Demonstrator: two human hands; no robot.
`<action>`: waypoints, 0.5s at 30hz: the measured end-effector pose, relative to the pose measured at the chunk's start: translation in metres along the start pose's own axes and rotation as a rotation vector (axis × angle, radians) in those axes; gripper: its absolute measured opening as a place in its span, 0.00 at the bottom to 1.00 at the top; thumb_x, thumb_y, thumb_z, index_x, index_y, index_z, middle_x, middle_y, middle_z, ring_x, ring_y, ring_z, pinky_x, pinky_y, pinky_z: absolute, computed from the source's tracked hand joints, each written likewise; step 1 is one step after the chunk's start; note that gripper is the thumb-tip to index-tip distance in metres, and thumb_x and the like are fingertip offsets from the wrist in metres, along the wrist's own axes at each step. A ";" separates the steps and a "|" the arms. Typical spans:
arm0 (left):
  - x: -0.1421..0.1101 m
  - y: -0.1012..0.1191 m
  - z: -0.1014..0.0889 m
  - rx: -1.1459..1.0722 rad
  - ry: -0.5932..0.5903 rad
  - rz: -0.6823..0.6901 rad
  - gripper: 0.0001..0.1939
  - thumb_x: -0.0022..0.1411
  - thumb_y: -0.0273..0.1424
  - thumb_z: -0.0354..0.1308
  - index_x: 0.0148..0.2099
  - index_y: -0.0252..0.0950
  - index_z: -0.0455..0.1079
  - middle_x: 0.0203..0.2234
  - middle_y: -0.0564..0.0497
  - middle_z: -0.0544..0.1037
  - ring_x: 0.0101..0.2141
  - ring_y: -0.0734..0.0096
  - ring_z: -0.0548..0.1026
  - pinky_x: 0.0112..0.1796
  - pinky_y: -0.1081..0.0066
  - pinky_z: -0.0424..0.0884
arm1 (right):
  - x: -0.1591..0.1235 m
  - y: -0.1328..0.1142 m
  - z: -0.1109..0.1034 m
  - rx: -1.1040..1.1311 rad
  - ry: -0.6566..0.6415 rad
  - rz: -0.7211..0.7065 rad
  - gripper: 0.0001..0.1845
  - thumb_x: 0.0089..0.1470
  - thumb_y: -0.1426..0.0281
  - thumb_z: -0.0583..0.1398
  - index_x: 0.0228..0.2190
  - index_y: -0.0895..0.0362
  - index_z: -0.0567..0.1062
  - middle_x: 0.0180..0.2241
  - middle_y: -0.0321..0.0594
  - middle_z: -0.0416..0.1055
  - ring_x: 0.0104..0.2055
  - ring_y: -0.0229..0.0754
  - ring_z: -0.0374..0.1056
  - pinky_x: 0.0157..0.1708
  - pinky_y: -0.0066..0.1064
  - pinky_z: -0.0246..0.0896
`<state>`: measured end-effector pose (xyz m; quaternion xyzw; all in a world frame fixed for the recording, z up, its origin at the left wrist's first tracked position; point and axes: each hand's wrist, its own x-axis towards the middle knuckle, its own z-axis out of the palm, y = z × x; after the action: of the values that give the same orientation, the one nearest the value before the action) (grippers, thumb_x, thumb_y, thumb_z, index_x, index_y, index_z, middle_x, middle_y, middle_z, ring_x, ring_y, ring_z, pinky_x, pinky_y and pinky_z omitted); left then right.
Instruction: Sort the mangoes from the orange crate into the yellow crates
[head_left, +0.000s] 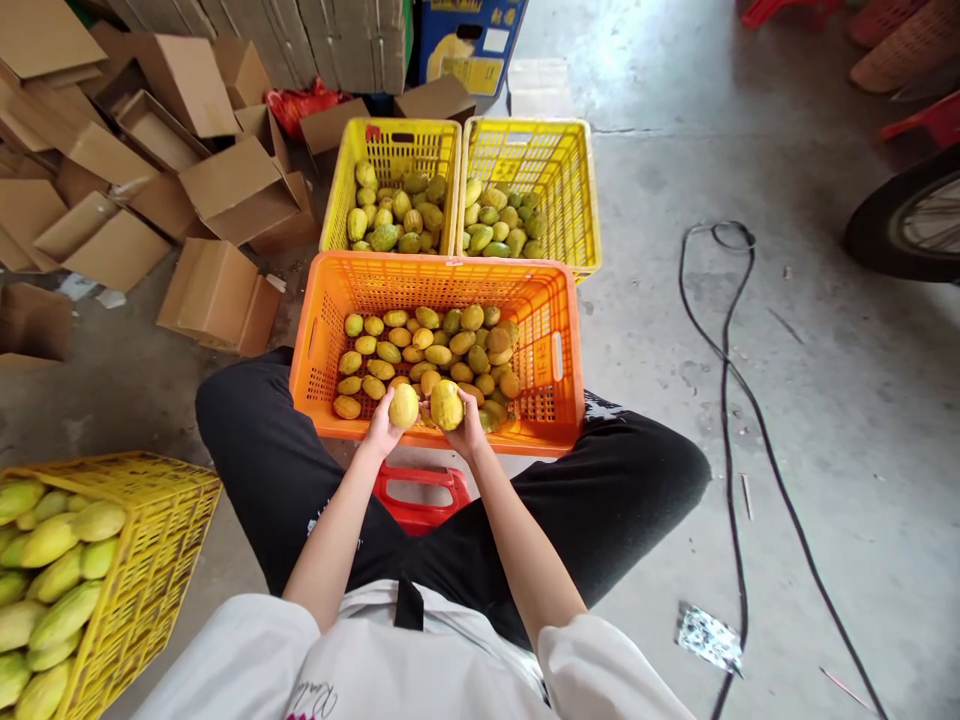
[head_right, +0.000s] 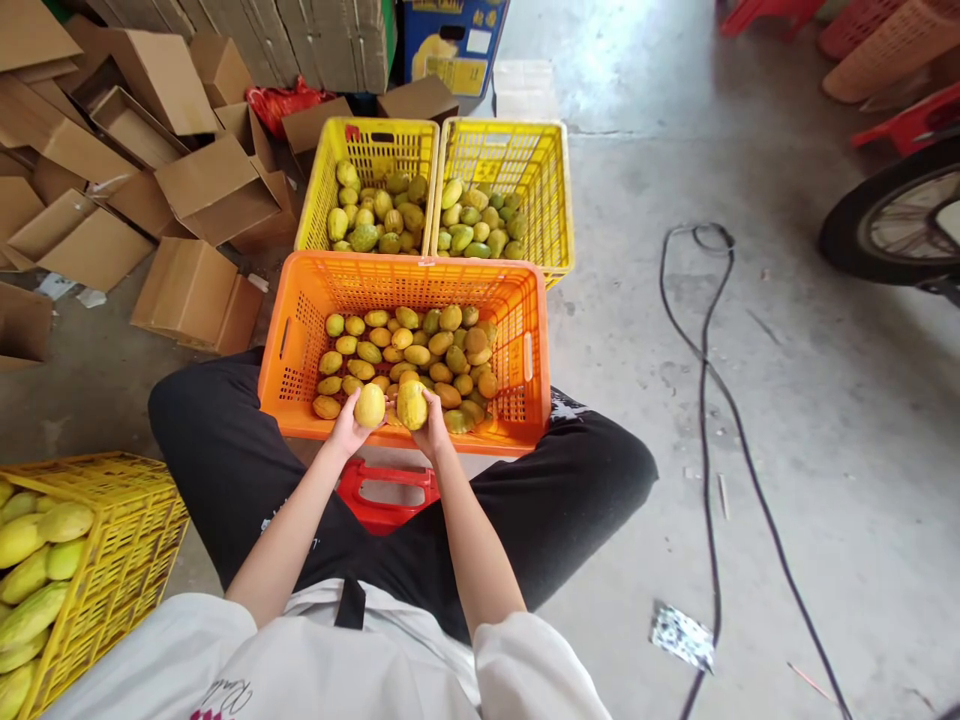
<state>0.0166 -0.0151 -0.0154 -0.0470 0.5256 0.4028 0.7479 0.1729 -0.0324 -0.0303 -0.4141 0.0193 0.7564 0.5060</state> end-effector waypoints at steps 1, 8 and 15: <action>-0.001 0.000 0.000 0.002 -0.017 -0.010 0.18 0.68 0.42 0.58 0.46 0.32 0.77 0.35 0.41 0.83 0.41 0.58 0.83 0.38 0.67 0.80 | 0.000 0.000 0.001 0.001 0.001 0.008 0.16 0.51 0.55 0.62 0.35 0.53 0.78 0.33 0.44 0.82 0.46 0.53 0.80 0.39 0.41 0.80; -0.002 0.003 0.001 -0.028 0.013 0.008 0.19 0.70 0.42 0.54 0.52 0.36 0.76 0.34 0.42 0.83 0.37 0.58 0.84 0.35 0.64 0.81 | 0.003 0.000 -0.003 -0.001 0.006 0.019 0.18 0.51 0.53 0.61 0.34 0.54 0.78 0.32 0.46 0.82 0.44 0.53 0.80 0.37 0.38 0.79; -0.002 -0.002 -0.002 0.030 -0.015 0.100 0.15 0.57 0.37 0.70 0.43 0.36 0.74 0.32 0.47 0.83 0.31 0.66 0.81 0.32 0.71 0.78 | 0.007 0.006 -0.008 -0.007 0.071 -0.049 0.14 0.49 0.58 0.69 0.36 0.52 0.77 0.35 0.39 0.83 0.39 0.46 0.80 0.37 0.34 0.78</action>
<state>0.0161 -0.0184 -0.0153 -0.0066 0.5278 0.4318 0.7313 0.1724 -0.0334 -0.0423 -0.4428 0.0244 0.7287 0.5219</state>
